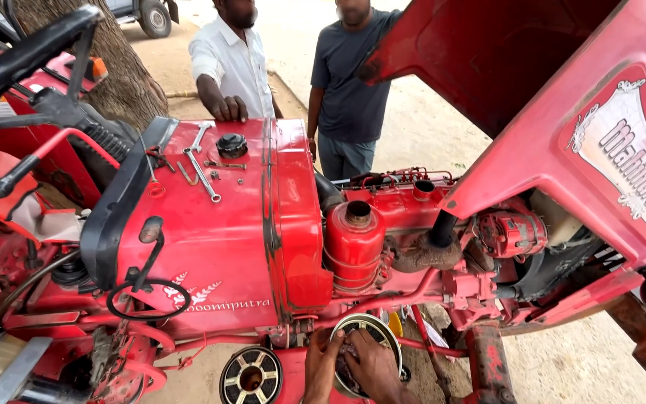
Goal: Clean and reassemble the air filter components of a red tractor.
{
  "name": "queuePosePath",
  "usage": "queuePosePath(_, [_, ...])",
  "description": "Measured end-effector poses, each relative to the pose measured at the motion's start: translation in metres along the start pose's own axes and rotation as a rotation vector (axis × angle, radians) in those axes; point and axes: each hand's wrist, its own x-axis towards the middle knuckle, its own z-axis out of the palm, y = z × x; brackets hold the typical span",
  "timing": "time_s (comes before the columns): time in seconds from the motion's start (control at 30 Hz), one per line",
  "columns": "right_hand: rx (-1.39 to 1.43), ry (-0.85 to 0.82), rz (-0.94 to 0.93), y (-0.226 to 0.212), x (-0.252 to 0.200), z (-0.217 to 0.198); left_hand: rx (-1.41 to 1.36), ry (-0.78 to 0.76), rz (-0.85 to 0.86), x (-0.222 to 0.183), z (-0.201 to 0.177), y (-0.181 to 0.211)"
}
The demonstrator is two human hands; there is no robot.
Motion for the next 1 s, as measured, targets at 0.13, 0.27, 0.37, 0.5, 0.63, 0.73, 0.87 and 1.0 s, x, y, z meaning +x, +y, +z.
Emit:
queuePosePath(0.13, [0.018,0.087,0.144,0.002,0.018,-0.004,0.052,0.003,-0.001,-0.001,0.000,0.011])
queuePosePath(0.27, [0.029,0.218,0.249,0.008,0.024,-0.005,0.165,-0.001,0.164,-0.009,0.001,0.010])
queuePosePath(0.37, [0.099,0.251,0.079,-0.015,0.009,-0.011,0.159,0.038,0.080,-0.010,0.002,0.010])
queuePosePath(0.5, [0.139,0.010,-0.189,-0.029,-0.011,-0.021,0.052,0.019,0.240,0.005,-0.011,-0.018])
queuePosePath(0.63, [0.065,-0.485,-0.103,-0.014,-0.014,-0.049,0.040,-0.018,0.184,-0.006,-0.018,0.001])
queuePosePath(0.73, [0.187,-0.712,-0.089,0.009,-0.010,-0.079,0.115,-0.013,0.119,-0.020,-0.024,0.013])
queuePosePath(0.87, [0.298,-0.263,0.412,-0.029,0.014,-0.117,0.173,0.033,0.104,-0.015,-0.030,0.014])
queuePosePath(1.0, [-0.082,-0.063,-0.281,-0.014,-0.012,-0.040,0.095,-0.075,0.066,-0.024,-0.012,0.025])
